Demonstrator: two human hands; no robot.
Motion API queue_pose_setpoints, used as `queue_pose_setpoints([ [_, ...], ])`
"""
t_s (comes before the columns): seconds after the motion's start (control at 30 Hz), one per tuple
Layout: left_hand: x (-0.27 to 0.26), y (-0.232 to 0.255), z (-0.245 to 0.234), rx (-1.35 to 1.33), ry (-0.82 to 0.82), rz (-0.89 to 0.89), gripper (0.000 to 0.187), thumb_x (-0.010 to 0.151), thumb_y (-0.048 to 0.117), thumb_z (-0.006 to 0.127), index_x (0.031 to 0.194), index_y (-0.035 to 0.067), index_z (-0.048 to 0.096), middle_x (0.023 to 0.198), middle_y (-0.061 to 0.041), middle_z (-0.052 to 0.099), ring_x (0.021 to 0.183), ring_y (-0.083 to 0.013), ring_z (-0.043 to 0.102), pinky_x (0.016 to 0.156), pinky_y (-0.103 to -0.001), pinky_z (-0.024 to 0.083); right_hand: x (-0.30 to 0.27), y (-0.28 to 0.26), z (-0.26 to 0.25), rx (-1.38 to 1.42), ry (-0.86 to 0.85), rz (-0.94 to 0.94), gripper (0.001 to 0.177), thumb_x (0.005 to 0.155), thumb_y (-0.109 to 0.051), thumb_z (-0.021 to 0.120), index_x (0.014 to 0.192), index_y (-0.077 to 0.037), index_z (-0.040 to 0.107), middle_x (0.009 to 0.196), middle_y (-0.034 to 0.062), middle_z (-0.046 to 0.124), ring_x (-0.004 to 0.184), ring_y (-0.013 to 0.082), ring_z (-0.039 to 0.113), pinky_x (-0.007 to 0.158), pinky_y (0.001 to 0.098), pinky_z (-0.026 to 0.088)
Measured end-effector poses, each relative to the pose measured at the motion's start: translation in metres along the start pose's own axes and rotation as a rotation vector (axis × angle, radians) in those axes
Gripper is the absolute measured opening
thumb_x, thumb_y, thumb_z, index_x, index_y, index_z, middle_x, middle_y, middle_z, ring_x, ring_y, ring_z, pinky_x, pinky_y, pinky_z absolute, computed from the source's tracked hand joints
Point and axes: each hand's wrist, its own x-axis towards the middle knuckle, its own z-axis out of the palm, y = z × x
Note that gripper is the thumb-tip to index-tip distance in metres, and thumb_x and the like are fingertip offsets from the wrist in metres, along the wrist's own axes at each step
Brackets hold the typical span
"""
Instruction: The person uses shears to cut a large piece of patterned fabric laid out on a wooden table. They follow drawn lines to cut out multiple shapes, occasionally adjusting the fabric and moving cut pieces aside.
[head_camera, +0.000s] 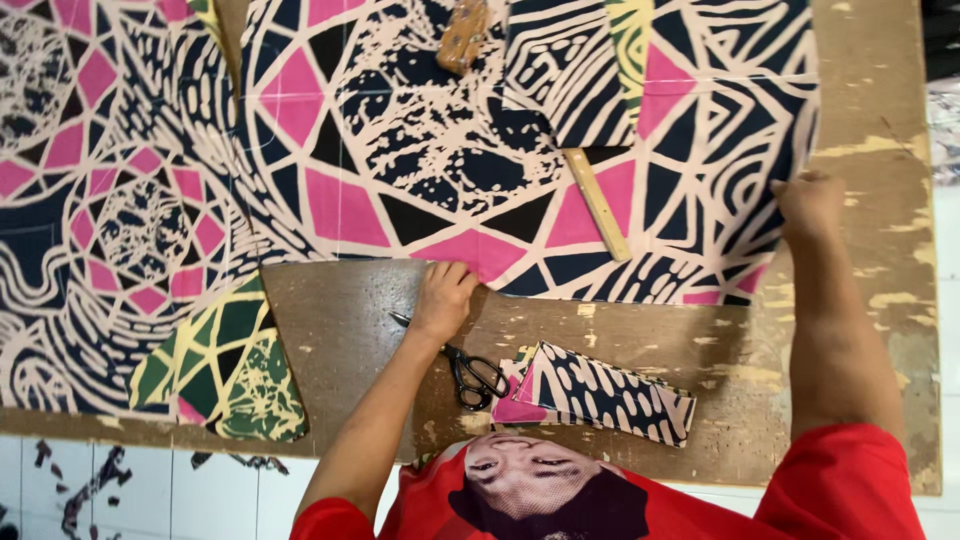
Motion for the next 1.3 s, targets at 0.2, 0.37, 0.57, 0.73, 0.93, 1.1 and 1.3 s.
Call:
queue_pose_setpoints([
  [0.2, 0.003, -0.009, 0.010, 0.031, -0.041, 0.070, 0.026, 0.077, -0.003, 0.067, 0.101, 0.004, 0.073, 0.099, -0.008, 0.063, 0.097, -0.0248, 0.060, 0.091, -0.040, 0.050, -0.012, -0.006, -0.012, 0.076, -0.006, 0.050, 0.021, 0.092, 0.001, 0.076, 0.110, 0.009, 0.070, 0.102, 0.0152, 0.074, 0.088, 0.0215, 0.070, 0.073, 0.0351, 0.056],
  [0.37, 0.003, -0.022, 0.014, -0.061, -0.055, 0.107, 0.021, 0.082, -0.003, 0.063, 0.100, 0.003, 0.072, 0.101, -0.007, 0.064, 0.095, -0.0204, 0.059, 0.089, -0.037, 0.052, -0.026, -0.026, -0.015, 0.081, 0.029, 0.047, 0.022, 0.091, 0.005, 0.074, 0.113, 0.008, 0.071, 0.109, 0.0154, 0.074, 0.091, 0.0225, 0.070, 0.075, 0.0358, 0.056],
  [0.57, 0.012, -0.035, -0.005, -0.203, -0.148, 0.184, 0.012, 0.084, 0.001, 0.064, 0.095, 0.002, 0.070, 0.102, -0.012, 0.064, 0.092, -0.0256, 0.058, 0.082, -0.039, 0.050, -0.047, -0.069, 0.008, 0.039, 0.034, 0.068, 0.025, 0.093, 0.005, 0.072, 0.117, 0.006, 0.066, 0.113, 0.0161, 0.070, 0.097, 0.0252, 0.068, 0.083, 0.0366, 0.055],
  [0.73, 0.015, -0.042, -0.015, -0.276, -0.144, 0.229, 0.014, 0.084, 0.004, 0.063, 0.097, 0.003, 0.070, 0.100, -0.010, 0.064, 0.096, -0.0253, 0.059, 0.087, -0.039, 0.050, -0.064, -0.088, 0.035, -0.139, 0.081, -0.029, 0.026, 0.098, 0.002, 0.071, 0.121, 0.004, 0.061, 0.116, 0.0164, 0.066, 0.102, 0.0275, 0.065, 0.087, 0.0378, 0.053],
  [0.93, -0.009, -0.094, -0.044, -0.302, -0.073, 0.086, 0.005, 0.088, 0.008, 0.067, 0.091, 0.010, 0.071, 0.094, -0.011, 0.066, 0.098, -0.0298, 0.064, 0.088, -0.047, 0.050, -0.169, -0.096, 0.071, -0.223, 0.055, -0.384, 0.028, 0.103, -0.002, 0.071, 0.126, 0.002, 0.055, 0.120, 0.0167, 0.062, 0.108, 0.0304, 0.061, 0.093, 0.0393, 0.050],
  [1.1, -0.073, -0.189, -0.086, -0.187, 0.198, -0.353, 0.023, 0.089, 0.003, 0.064, 0.110, 0.006, 0.074, 0.108, -0.013, 0.070, 0.103, -0.0308, 0.065, 0.094, -0.047, 0.050, -0.383, -0.131, 0.191, -0.262, -0.558, -0.858, 0.035, 0.076, 0.001, 0.069, 0.110, -0.008, 0.070, 0.114, 0.0156, 0.066, 0.110, 0.0361, 0.062, 0.094, 0.0431, 0.050],
  [1.3, -0.117, -0.240, -0.119, -0.040, 0.104, -0.323, 0.026, 0.090, 0.011, 0.068, 0.114, 0.001, 0.070, 0.128, -0.013, 0.064, 0.126, -0.0341, 0.057, 0.105, -0.048, 0.043, -0.503, -0.216, 0.288, -0.379, -0.795, -1.035, 0.032, 0.079, -0.006, 0.070, 0.110, -0.001, 0.066, 0.111, 0.0179, 0.065, 0.102, 0.0367, 0.060, 0.090, 0.0448, 0.050],
])
